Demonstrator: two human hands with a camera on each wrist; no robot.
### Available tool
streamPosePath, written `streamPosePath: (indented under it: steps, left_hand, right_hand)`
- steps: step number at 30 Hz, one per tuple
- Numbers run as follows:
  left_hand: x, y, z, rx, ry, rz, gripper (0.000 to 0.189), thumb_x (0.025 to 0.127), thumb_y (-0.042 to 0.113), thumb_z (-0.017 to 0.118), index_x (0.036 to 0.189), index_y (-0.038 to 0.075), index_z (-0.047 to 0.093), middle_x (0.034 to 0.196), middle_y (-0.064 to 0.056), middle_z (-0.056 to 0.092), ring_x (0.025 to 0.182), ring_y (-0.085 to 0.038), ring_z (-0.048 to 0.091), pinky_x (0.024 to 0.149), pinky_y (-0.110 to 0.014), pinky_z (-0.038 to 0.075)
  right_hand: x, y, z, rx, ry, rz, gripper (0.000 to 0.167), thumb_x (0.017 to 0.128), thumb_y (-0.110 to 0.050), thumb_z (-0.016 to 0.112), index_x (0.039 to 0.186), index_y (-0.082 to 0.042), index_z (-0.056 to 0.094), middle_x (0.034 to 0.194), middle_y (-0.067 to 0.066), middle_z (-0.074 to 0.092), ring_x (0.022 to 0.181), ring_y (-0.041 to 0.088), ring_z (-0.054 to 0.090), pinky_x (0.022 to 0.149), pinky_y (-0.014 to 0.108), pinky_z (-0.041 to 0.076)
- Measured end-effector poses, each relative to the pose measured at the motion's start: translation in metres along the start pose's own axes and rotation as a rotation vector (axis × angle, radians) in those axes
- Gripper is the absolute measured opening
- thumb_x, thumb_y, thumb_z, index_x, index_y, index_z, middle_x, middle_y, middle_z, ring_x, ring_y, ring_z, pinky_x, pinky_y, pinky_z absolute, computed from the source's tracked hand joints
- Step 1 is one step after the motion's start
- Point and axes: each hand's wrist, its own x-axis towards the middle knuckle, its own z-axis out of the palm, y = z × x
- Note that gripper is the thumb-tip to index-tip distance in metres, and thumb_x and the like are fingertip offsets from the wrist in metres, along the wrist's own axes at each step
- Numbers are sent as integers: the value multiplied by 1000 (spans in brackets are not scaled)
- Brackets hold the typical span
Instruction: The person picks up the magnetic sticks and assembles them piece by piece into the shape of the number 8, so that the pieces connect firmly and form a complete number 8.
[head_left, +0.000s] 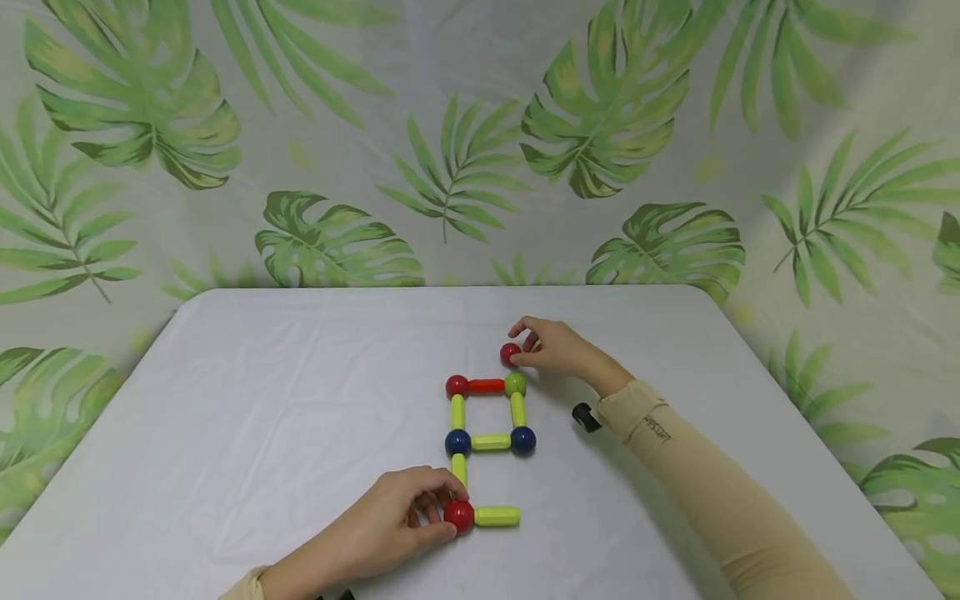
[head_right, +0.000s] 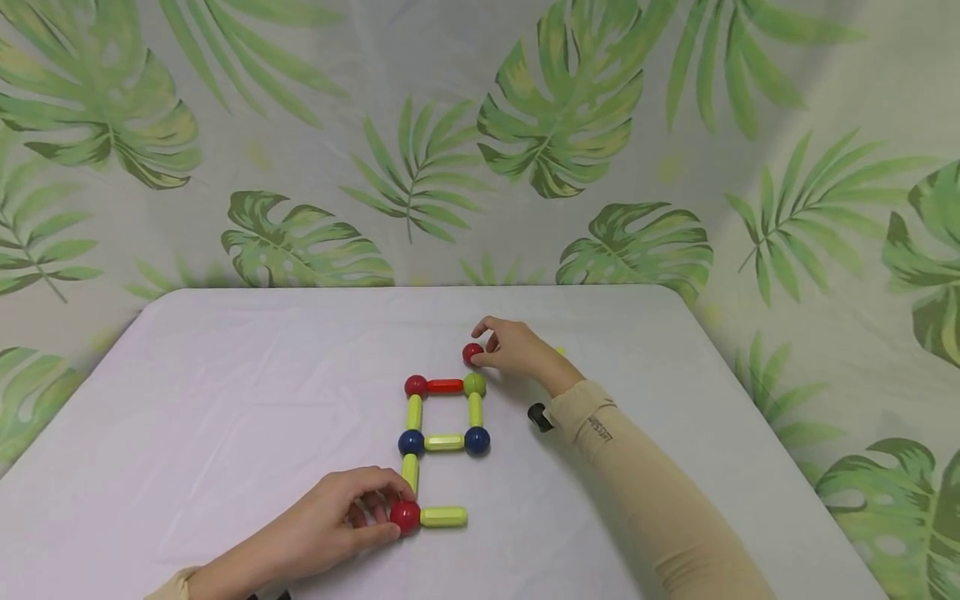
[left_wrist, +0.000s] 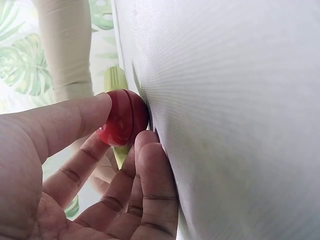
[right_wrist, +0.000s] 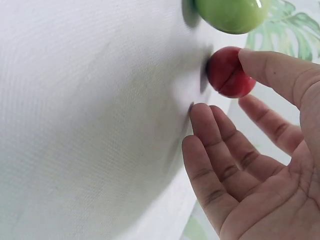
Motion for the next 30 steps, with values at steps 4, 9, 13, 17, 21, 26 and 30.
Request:
streamPosePath:
  steps: [4, 9, 13, 17, 21, 26, 30]
  left_hand:
    - [1, 0, 0, 7, 2, 2, 26, 95, 20, 84, 117, 29, 73, 104, 10, 71, 86, -5, 62, 71, -21, 55]
    - [2, 0, -1, 16, 1, -1, 25, 95, 21, 84, 117, 28, 73, 103, 10, 70, 86, -6, 62, 72, -20, 55]
    - [1, 1, -1, 16, -2, 1, 25, 95, 21, 83, 117, 28, 73, 103, 10, 71, 86, -5, 62, 72, -20, 55]
    - [1, 1, -1, 11, -4, -2, 25, 95, 21, 83, 117, 28, 73, 102, 10, 71, 86, -6, 62, 72, -20, 55]
    - [1, 0, -1, 11, -4, -6, 25, 95, 21, 84, 117, 28, 73, 102, 10, 70, 85, -6, 62, 72, -20, 54]
    - [0, 0, -1, 19, 1, 8, 25, 94, 21, 84, 116, 28, 73, 100, 10, 70, 85, -5, 62, 71, -21, 55]
    - [-1, 0, -1, 20, 1, 10, 25, 94, 21, 84, 116, 28, 73, 99, 10, 70, 85, -5, 62, 71, -21, 55]
  right_hand:
    - [2, 0, -1, -6, -12, -7, 42, 101, -25, 77, 137, -11, 62, 122, 17, 72, 114, 33, 69, 100, 45, 59]
    - [6, 0, -1, -21, -22, -21, 40, 100, -25, 79, 134, -11, 64, 120, 16, 72, 108, 30, 68, 97, 41, 59]
    - [8, 0, -1, -32, -16, -25, 39, 99, -25, 80, 132, -10, 66, 115, 14, 71, 100, 26, 64, 88, 34, 57]
    - [7, -1, -1, -45, -6, -27, 38, 97, -24, 81, 130, -10, 68, 110, 13, 71, 96, 24, 62, 83, 31, 54]
    - [7, 1, -1, -53, -3, -27, 39, 97, -27, 82, 128, -8, 68, 106, 11, 70, 93, 23, 61, 80, 29, 51]
    - [3, 3, -1, -49, 11, -16, 40, 97, -30, 82, 126, -7, 67, 103, 10, 69, 92, 22, 61, 79, 29, 51]
    - [-6, 6, -4, -30, 31, -9, 40, 96, -32, 82, 125, -9, 67, 105, 9, 70, 94, 22, 61, 79, 30, 52]
